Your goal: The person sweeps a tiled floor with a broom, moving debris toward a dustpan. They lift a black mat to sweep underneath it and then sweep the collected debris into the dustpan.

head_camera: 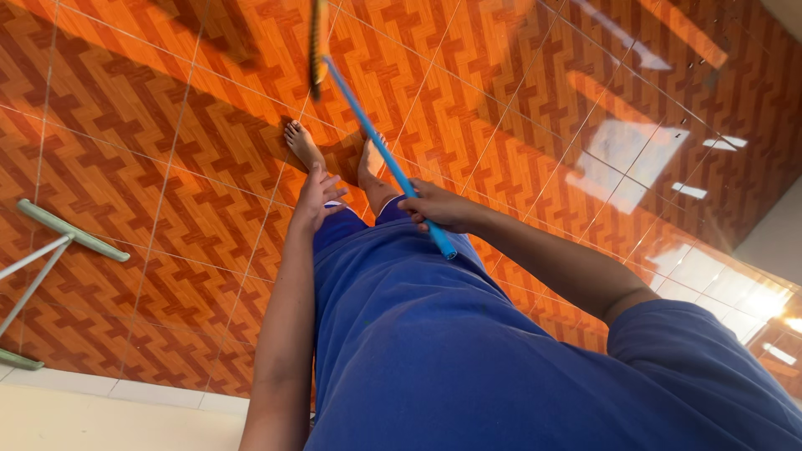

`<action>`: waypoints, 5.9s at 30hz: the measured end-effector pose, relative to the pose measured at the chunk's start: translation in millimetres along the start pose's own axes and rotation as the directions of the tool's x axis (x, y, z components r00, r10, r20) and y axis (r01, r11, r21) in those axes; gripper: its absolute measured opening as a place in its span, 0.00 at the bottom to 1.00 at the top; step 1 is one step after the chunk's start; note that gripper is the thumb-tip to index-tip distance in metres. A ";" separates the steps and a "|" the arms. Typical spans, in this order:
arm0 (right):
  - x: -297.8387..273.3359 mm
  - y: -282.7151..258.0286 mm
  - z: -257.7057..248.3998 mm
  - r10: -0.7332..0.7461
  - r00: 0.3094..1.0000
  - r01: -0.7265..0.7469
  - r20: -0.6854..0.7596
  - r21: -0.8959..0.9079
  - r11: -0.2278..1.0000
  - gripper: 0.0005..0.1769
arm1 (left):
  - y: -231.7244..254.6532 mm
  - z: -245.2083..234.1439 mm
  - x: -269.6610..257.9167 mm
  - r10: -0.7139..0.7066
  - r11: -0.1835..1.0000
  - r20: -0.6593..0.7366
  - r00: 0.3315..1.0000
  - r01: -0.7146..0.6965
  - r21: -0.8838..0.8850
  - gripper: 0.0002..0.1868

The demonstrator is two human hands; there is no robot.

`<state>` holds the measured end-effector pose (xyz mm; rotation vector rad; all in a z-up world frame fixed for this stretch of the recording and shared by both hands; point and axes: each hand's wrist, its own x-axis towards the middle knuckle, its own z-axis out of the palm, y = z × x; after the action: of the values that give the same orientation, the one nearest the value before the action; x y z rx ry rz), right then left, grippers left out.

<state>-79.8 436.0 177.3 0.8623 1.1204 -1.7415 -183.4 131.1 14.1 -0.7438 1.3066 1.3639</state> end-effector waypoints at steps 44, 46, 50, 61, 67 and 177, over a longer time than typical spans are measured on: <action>154.3 -152.7 111.0 0.120 0.983 0.015 0.141 -0.704 0.710 0.14 | 135.3 -144.1 32.2 -0.064 0.921 -0.176 0.982 -0.010 -0.388 0.44; 247.1 -150.6 180.5 0.199 0.939 0.018 0.282 -0.616 0.788 0.16 | 144.5 -180.2 28.7 0.003 0.796 -0.320 0.947 -0.196 -0.573 0.40; 388.5 -201.4 335.7 0.399 0.815 -0.247 0.421 -0.370 0.895 0.10 | 155.2 -285.1 7.7 0.067 0.626 -0.554 0.830 -0.467 -0.625 0.33; 347.9 -241.5 147.2 0.294 0.943 -0.323 0.154 0.224 0.919 0.25 | 224.3 -266.9 75.0 0.218 0.921 -0.106 0.970 -0.241 -0.306 0.30; 163.2 -238.8 -6.1 0.314 0.913 -0.075 -0.260 0.649 0.757 0.12 | 225.7 -253.2 82.3 0.116 0.964 -0.036 0.993 -0.121 -0.236 0.32; 244.2 -471.8 -131.4 0.188 0.902 0.160 -0.389 0.705 0.691 0.15 | 718.3 -62.8 222.8 -0.135 0.884 0.187 0.973 0.034 0.466 0.43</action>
<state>-594.6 588.7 71.9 1.8250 0.6296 -2.0628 -930.0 240.8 5.6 -0.3114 1.3365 0.9741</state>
